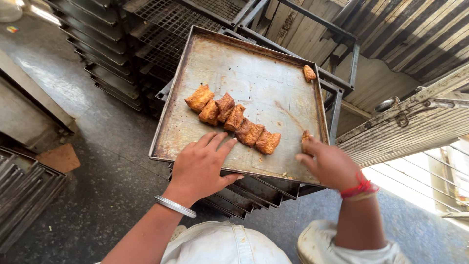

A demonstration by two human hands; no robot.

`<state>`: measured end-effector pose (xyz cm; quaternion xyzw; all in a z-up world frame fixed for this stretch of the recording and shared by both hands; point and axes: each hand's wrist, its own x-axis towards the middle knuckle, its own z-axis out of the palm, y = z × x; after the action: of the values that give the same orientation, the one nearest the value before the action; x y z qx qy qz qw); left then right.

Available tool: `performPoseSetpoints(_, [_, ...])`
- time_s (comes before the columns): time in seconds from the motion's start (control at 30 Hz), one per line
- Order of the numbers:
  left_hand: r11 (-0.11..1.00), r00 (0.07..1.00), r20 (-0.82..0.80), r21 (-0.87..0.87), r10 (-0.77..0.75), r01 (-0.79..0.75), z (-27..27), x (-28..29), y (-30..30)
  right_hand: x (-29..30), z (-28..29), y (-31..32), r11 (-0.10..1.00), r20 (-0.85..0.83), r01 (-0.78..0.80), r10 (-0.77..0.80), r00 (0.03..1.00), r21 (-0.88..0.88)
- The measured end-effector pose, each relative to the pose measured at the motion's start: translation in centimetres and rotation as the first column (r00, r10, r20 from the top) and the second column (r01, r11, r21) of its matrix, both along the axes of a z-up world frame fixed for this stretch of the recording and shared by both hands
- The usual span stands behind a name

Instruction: The person scrapes food residue off metal baking trays using a metal scraper. They remove several trays from a rack, scrape them clean, and place them back. They also gather baked goods from a tray and place them on a counter.

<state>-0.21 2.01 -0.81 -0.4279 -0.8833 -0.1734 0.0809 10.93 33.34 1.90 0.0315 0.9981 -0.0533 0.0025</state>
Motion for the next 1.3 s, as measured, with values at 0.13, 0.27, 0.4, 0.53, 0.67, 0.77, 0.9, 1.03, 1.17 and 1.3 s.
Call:
performPoseSetpoints(0.13, [1.0,0.999,0.031,-0.005,0.016,-0.016,0.4,0.1,0.1,2.1,0.0,-2.8,0.965,-0.095,-0.11,0.09,0.991,-0.237])
performPoseSetpoints(0.27, [0.999,0.998,0.059,-0.036,0.023,-0.021,1.0,0.0,0.3,0.8,0.7,-7.2,0.951,-0.005,-0.025,0.025,1.0,-0.307])
performPoseSetpoints(0.4, [0.997,0.995,0.099,-0.078,0.032,-0.024,1.6,0.0,0.4,0.1,2.3,-4.9,0.921,0.156,0.027,0.037,0.987,-0.389])
performPoseSetpoints(0.53, [0.993,0.996,0.089,-0.119,0.026,-0.015,1.1,-0.3,0.5,-3.2,0.9,3.7,0.959,0.152,-0.054,0.1,0.983,-0.278])
performPoseSetpoints(0.67, [0.993,0.995,0.093,-0.117,0.028,-0.017,0.5,-0.3,0.4,-15.3,-3.1,14.8,0.994,0.056,-0.034,0.029,0.998,0.103])
performPoseSetpoints(0.77, [0.998,0.999,0.037,-0.065,0.01,-0.007,0.1,-0.1,0.2,-20.7,-5.7,19.2,0.978,-0.051,0.016,-0.005,0.999,0.207])
performPoseSetpoints(0.9, [0.999,1.0,-0.008,-0.038,0.01,-0.01,-1.0,0.1,-0.1,-21.7,-7.0,19.1,0.955,0.067,0.144,-0.166,0.984,0.261])
performPoseSetpoints(1.03, [1.0,0.999,-0.049,-0.02,0.022,-0.023,-1.1,0.1,0.1,-19.0,-5.9,16.5,0.981,0.097,-0.001,-0.018,0.995,0.193])
performPoseSetpoints(1.17, [1.0,0.996,-0.083,-0.012,0.02,-0.021,-0.8,0.2,0.0,-11.0,-3.7,11.9,0.993,0.116,-0.12,0.119,0.986,-0.002])
performPoseSetpoints(1.3, [1.0,0.999,-0.043,0.004,0.013,-0.013,-0.7,0.2,0.5,-1.5,-2.2,5.7,0.989,0.031,-0.149,0.149,0.988,-0.005])
